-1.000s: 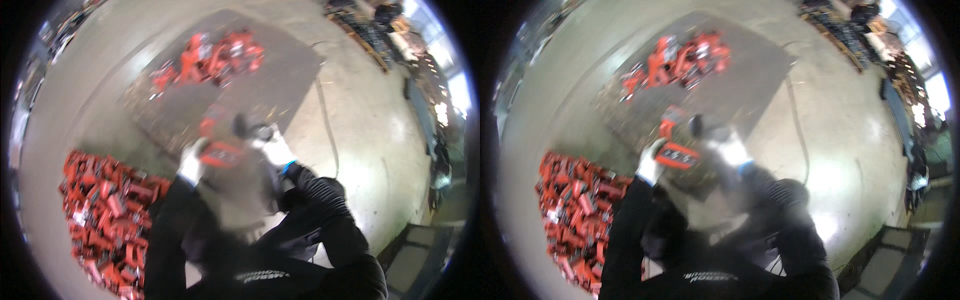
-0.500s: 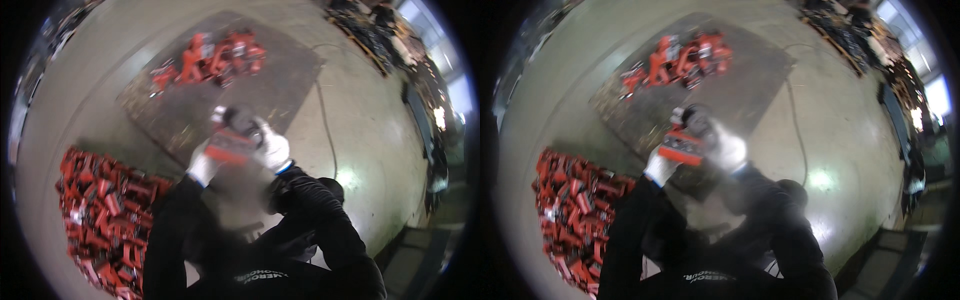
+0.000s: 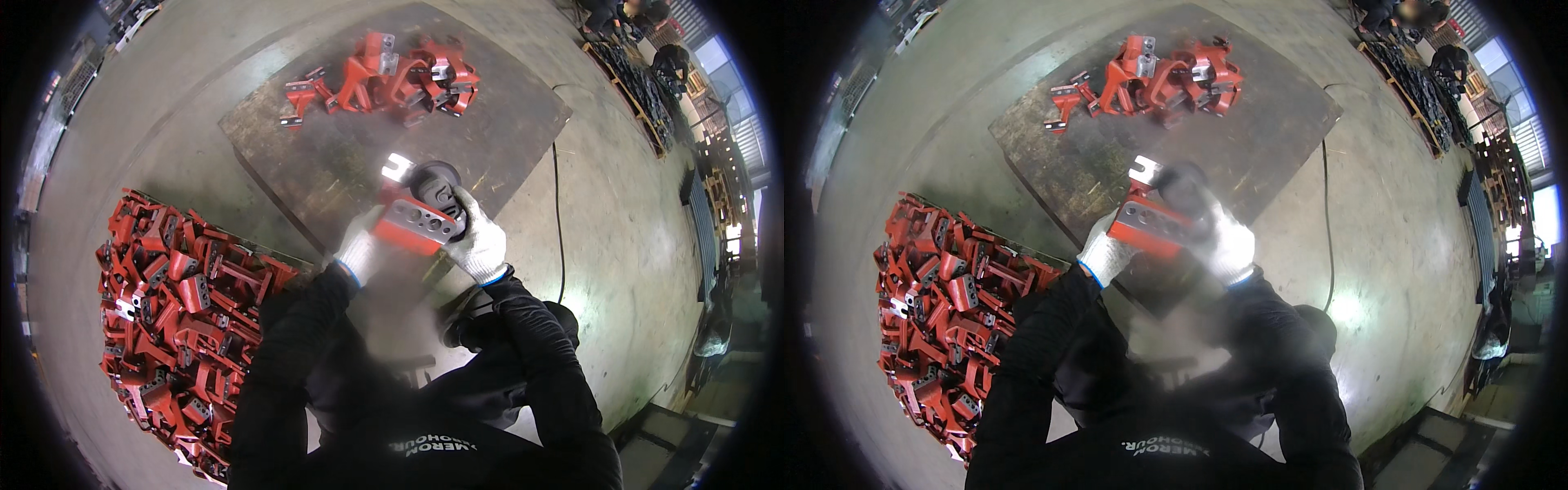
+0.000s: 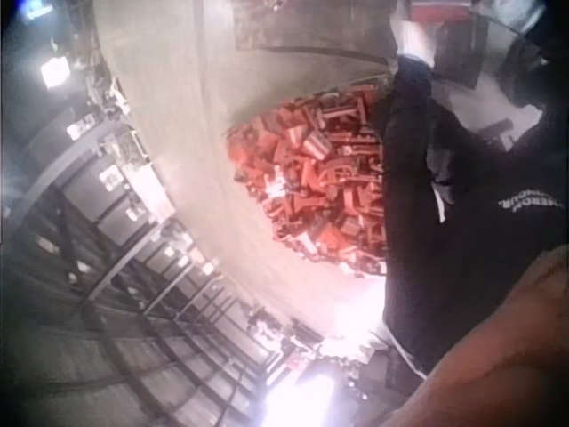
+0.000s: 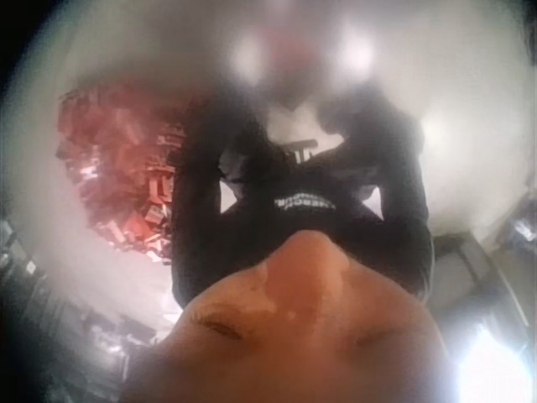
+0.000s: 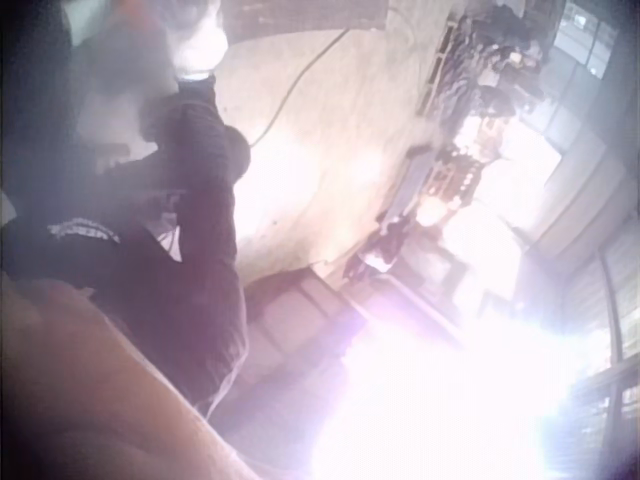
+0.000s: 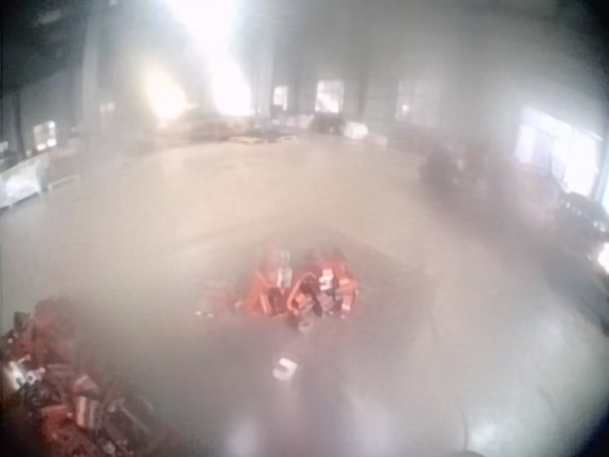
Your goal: The person uses an angle grinder to smooth the edges of red metal parts. They pick each part from a large pile, grind it, and place it on a metal workbench. The process is repeated for multiple parts.
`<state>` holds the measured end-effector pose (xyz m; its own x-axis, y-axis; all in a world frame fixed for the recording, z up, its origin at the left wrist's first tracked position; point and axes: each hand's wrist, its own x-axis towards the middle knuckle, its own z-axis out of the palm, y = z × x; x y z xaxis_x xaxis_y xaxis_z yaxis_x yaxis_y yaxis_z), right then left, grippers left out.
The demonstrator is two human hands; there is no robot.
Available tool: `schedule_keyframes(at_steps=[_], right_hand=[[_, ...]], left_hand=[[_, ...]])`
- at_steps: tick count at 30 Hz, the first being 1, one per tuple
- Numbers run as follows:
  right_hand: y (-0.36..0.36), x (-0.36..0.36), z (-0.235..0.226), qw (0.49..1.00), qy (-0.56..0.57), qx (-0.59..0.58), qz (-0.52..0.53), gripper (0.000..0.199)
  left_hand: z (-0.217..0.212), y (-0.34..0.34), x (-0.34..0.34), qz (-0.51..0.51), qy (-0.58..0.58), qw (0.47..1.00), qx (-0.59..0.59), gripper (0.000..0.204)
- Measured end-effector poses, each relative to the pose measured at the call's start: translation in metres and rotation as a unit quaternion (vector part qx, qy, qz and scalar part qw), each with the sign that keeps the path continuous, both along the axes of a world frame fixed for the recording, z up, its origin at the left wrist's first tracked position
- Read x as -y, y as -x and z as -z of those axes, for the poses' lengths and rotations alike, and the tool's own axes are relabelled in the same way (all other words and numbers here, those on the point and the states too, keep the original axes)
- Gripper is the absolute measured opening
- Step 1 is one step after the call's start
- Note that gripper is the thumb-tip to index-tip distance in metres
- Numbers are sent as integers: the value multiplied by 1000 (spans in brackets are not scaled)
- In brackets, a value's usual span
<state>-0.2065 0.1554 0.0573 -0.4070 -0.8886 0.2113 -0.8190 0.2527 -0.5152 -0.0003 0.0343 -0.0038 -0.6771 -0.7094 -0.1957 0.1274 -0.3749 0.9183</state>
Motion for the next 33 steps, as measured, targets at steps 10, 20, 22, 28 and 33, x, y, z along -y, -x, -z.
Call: schedule_keyframes(at_steps=[10, 20, 22, 28, 33], right_hand=[[0, 1, -2, 1000, 1, 8, 3, 92], [-6, 10, -6, 999, 32, -6, -23, 88], [-4, 11, -7, 998, 40, 2, -51, 86], [-10, 14, -4, 981, 76, 160, -81, 81], [-1, 8, 12, 996, 56, -12, -69, 81]], left_hand=[[9, -8, 7, -57, 88, 994, 31, 21], [-25, 0, -2, -41, -90, 993, 64, 26], [-19, 1, -3, -27, -95, 992, 81, 27], [-26, 7, -10, -15, -168, 985, 43, 32], [-39, 2, -2, -10, -225, 973, 59, 26]])
